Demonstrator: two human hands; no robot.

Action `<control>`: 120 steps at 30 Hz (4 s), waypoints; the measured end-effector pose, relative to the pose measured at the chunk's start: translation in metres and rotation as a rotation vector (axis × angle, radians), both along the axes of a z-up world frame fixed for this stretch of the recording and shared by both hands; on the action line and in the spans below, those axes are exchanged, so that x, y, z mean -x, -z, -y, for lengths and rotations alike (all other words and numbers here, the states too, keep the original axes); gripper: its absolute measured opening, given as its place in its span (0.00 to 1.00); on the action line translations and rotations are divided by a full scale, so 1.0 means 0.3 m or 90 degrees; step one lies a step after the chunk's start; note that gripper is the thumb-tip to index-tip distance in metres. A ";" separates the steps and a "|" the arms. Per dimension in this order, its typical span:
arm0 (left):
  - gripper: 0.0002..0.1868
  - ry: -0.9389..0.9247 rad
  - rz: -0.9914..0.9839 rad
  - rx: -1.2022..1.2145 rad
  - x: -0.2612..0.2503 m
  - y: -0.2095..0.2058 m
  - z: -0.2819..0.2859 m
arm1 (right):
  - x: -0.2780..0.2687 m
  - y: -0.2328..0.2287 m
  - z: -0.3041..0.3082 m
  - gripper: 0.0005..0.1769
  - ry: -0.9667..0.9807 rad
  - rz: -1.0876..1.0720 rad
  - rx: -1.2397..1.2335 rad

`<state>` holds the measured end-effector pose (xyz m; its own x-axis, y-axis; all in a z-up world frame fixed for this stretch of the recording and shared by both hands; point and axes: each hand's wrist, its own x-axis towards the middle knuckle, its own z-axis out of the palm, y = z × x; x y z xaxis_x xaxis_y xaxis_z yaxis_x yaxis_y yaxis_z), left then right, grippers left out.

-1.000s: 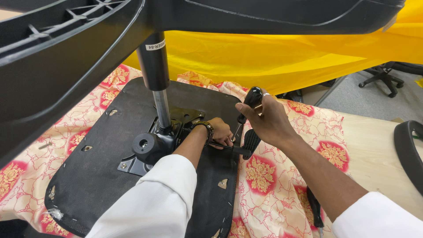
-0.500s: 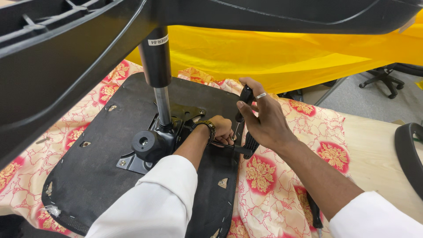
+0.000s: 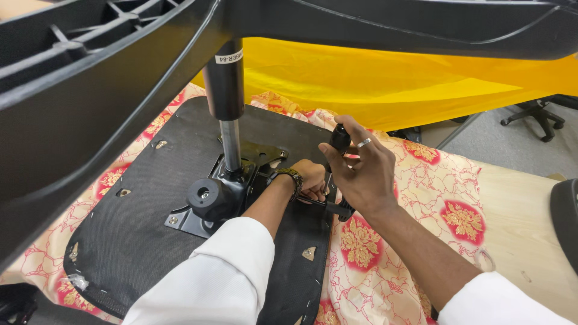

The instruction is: The person uses a screwdriver to tighten screws on the underside of an office chair base, securing the gas lift and footrest assembly. The person repeatedly adjusts the screwdriver and repositions hands to access different fasteners.

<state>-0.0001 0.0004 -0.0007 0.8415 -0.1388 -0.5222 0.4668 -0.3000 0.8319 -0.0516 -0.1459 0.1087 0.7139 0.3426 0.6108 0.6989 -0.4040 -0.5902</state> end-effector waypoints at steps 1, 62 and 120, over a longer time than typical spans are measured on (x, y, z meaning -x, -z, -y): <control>0.13 -0.007 0.016 -0.052 0.011 -0.011 0.006 | 0.000 -0.001 0.010 0.27 0.016 -0.008 0.014; 0.07 0.029 0.285 -0.396 0.060 0.028 0.054 | -0.103 -0.337 -0.043 0.19 -0.113 -0.068 0.727; 0.17 -0.714 0.821 -0.495 0.188 -0.521 -0.290 | -0.074 -0.288 -0.122 0.06 -0.085 -0.013 0.896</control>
